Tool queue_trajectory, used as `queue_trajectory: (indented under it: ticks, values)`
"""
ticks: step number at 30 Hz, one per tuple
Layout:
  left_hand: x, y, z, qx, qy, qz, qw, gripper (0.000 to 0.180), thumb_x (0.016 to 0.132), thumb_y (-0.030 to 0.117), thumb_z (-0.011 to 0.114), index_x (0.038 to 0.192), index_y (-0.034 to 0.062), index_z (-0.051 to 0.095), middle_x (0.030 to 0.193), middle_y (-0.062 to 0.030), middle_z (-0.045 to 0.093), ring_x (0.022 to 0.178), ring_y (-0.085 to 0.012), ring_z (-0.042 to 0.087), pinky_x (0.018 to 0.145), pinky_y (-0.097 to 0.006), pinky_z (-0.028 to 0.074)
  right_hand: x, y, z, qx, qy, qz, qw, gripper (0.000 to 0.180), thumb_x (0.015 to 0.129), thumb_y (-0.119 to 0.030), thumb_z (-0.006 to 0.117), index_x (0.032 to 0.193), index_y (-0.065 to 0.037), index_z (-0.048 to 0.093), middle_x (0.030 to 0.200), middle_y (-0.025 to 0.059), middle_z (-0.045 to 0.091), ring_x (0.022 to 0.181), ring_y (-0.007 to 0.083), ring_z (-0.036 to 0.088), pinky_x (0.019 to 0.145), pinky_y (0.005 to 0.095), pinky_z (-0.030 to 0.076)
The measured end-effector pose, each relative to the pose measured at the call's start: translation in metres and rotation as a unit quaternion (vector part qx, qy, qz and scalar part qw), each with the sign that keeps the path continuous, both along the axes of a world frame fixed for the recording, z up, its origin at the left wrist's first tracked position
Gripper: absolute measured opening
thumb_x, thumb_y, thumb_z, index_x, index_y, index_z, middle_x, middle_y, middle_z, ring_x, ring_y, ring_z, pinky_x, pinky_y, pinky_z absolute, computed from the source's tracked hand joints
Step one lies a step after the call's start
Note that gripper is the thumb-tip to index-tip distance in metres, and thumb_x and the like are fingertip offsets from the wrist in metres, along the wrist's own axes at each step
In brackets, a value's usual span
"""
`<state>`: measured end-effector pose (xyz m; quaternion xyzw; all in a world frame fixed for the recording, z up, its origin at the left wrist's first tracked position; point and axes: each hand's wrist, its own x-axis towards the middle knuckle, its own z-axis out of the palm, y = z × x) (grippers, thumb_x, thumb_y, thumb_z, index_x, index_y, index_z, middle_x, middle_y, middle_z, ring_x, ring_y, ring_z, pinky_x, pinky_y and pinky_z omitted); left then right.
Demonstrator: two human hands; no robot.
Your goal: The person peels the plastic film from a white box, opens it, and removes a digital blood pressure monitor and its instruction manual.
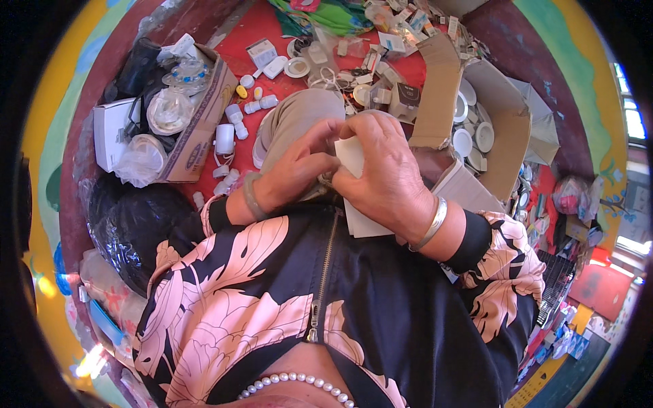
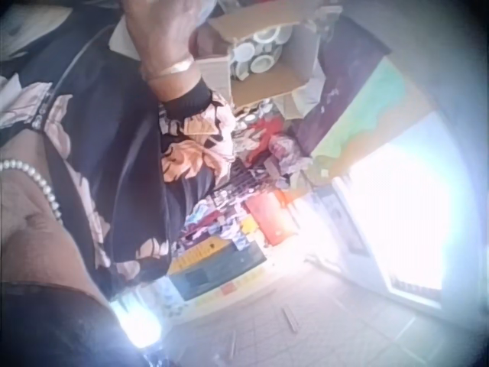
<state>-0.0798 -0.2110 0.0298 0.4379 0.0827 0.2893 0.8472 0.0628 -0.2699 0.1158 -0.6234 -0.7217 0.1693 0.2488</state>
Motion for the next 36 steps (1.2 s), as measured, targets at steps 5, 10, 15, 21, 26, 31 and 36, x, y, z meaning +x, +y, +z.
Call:
queue_trajectory:
  ticks: [5,10,15,21,26,31,36]
  values:
    - [0.010,-0.011,-0.018,-0.054,0.012,-0.006,0.998,0.046,0.100,0.024,0.048,0.139,0.0017,0.037,0.126,-0.0044,0.050,0.116,-0.0112,0.046,0.098,-0.027,0.038,0.003,-0.003,0.001,-0.002,0.015,-0.013,1.000,0.038,0.066,-0.006,0.063,0.102,0.000,0.052,0.099,0.0189,0.055,0.098,0.0383,0.051,0.088,0.0432,0.042]
    - [0.022,-0.018,-0.021,0.063,-0.034,0.043,0.997,0.048,0.104,0.025,0.038,0.144,0.0001,0.031,0.136,-0.0082,0.045,0.126,-0.0142,0.041,0.106,-0.029,0.032,0.006,-0.005,-0.002,0.007,0.050,-0.030,0.998,0.037,0.066,-0.007,0.063,0.101,0.000,0.052,0.098,0.0190,0.055,0.097,0.0381,0.052,0.087,0.0428,0.043]
    - [0.027,-0.015,-0.026,0.123,-0.046,0.077,0.988,0.047,0.104,0.023,0.031,0.142,-0.0037,0.032,0.136,-0.0106,0.045,0.126,-0.0167,0.041,0.107,-0.030,0.031,0.006,-0.004,-0.001,0.014,0.042,-0.027,0.999,0.036,0.066,-0.007,0.062,0.100,0.000,0.052,0.097,0.0186,0.055,0.096,0.0377,0.052,0.086,0.0423,0.043]
    - [0.025,-0.016,-0.029,0.107,-0.032,0.077,0.991,0.046,0.104,0.023,0.030,0.141,-0.0048,0.034,0.133,-0.0123,0.048,0.124,-0.0186,0.044,0.106,-0.030,0.032,0.005,-0.003,0.001,0.013,0.037,-0.019,0.999,0.035,0.066,-0.006,0.062,0.099,-0.001,0.052,0.097,0.0181,0.056,0.097,0.0381,0.052,0.086,0.0431,0.043]
    - [0.025,-0.013,-0.029,0.138,-0.027,0.088,0.986,0.046,0.104,0.024,0.030,0.140,-0.0043,0.034,0.133,-0.0133,0.048,0.124,-0.0196,0.045,0.106,-0.031,0.032,0.005,-0.004,0.001,0.023,0.038,-0.014,0.999,0.035,0.066,-0.005,0.060,0.099,-0.001,0.053,0.096,0.0180,0.056,0.096,0.0388,0.052,0.087,0.0438,0.043]
    - [0.024,-0.014,-0.031,0.168,0.019,0.085,0.982,0.046,0.103,0.026,0.030,0.138,-0.0037,0.036,0.133,-0.0140,0.047,0.125,-0.0201,0.043,0.106,-0.032,0.033,0.006,-0.007,0.003,0.065,-0.003,-0.003,0.998,0.036,0.065,-0.005,0.060,0.100,-0.001,0.054,0.096,0.0189,0.056,0.095,0.0386,0.053,0.085,0.0453,0.043]
    - [0.018,-0.010,-0.030,0.242,0.068,0.103,0.963,0.041,0.101,0.024,0.033,0.133,-0.0007,0.042,0.133,-0.0153,0.048,0.126,-0.0226,0.043,0.106,-0.033,0.033,0.007,0.000,0.005,0.065,-0.053,0.041,0.996,0.027,0.065,-0.007,0.058,0.092,-0.003,0.056,0.088,0.0153,0.056,0.087,0.0363,0.054,0.077,0.0443,0.044]
